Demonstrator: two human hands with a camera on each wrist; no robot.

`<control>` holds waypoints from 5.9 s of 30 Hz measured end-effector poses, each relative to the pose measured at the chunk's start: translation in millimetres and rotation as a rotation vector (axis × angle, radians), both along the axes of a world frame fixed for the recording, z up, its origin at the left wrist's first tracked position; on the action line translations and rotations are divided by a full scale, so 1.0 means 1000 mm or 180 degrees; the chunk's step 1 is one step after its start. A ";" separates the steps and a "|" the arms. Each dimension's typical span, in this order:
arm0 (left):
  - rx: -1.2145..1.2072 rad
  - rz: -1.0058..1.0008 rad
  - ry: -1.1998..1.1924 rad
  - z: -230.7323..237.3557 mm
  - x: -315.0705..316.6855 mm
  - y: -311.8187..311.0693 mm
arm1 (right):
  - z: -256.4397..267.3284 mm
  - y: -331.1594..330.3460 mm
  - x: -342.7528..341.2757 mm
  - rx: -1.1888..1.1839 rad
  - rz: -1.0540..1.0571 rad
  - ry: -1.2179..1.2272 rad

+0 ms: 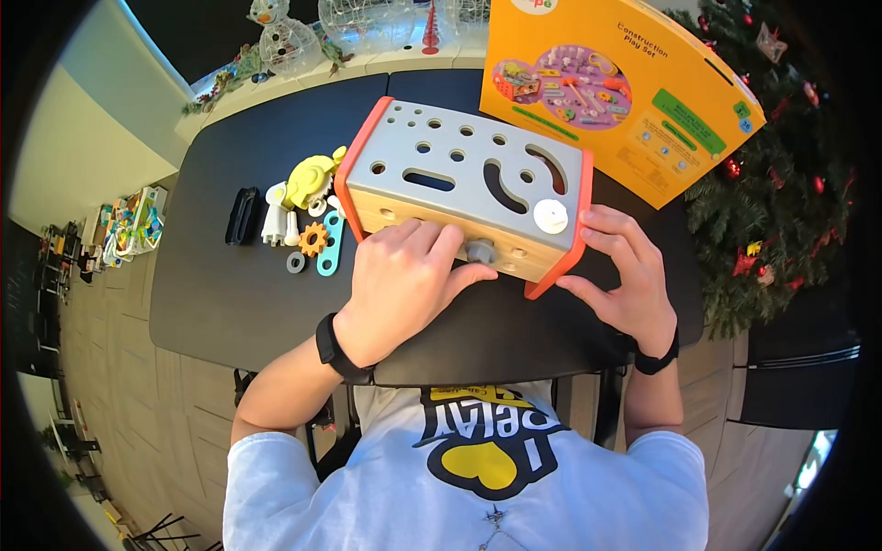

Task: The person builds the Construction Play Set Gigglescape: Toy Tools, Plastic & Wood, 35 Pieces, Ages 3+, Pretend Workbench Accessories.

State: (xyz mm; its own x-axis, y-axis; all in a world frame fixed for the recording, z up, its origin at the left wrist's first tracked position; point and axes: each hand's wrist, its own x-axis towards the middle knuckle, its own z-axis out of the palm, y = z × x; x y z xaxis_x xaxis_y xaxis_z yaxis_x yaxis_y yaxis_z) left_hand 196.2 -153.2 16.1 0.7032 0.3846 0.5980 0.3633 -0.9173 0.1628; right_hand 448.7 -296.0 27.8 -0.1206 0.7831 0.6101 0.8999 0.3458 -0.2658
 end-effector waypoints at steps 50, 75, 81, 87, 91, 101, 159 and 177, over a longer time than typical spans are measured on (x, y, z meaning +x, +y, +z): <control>-0.2895 -0.1130 -0.1306 -0.011 -0.053 0.041 | -0.002 -0.015 0.063 -0.1246 0.0430 0.2837; -0.3240 0.0407 -0.1107 -0.015 -0.063 0.058 | -0.020 0.040 0.097 -0.2109 0.1095 0.3025; -0.2477 0.0374 -0.0273 0.011 -0.074 0.032 | -0.019 0.051 0.106 -0.1944 0.0299 0.2806; -0.1547 0.0602 0.0679 0.019 -0.072 -0.014 | -0.022 0.070 0.102 -0.1725 -0.0046 0.3001; -0.1313 -0.0222 0.0643 0.010 -0.076 -0.015 | -0.026 0.083 0.104 -0.1657 -0.0072 0.3067; -0.0561 0.1327 0.1484 -0.009 -0.145 0.057 | -0.029 0.084 0.109 -0.1396 -0.0584 0.2719; -0.2375 -0.0650 0.0239 0.018 0.016 0.104 | 0.026 0.048 0.037 -0.1105 -0.0395 0.2879; -0.3105 0.0062 0.0469 -0.013 0.031 0.095 | -0.018 0.121 0.021 -0.2463 -0.0168 0.0144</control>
State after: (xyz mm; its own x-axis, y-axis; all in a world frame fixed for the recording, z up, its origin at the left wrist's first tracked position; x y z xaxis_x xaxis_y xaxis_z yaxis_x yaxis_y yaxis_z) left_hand 227.6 -58.4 3.3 0.7336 0.6748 -0.0805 0.4542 -0.3987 0.7967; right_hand 469.4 -174.8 10.0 -0.0593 0.9922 -0.1094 0.8925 0.0037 -0.4510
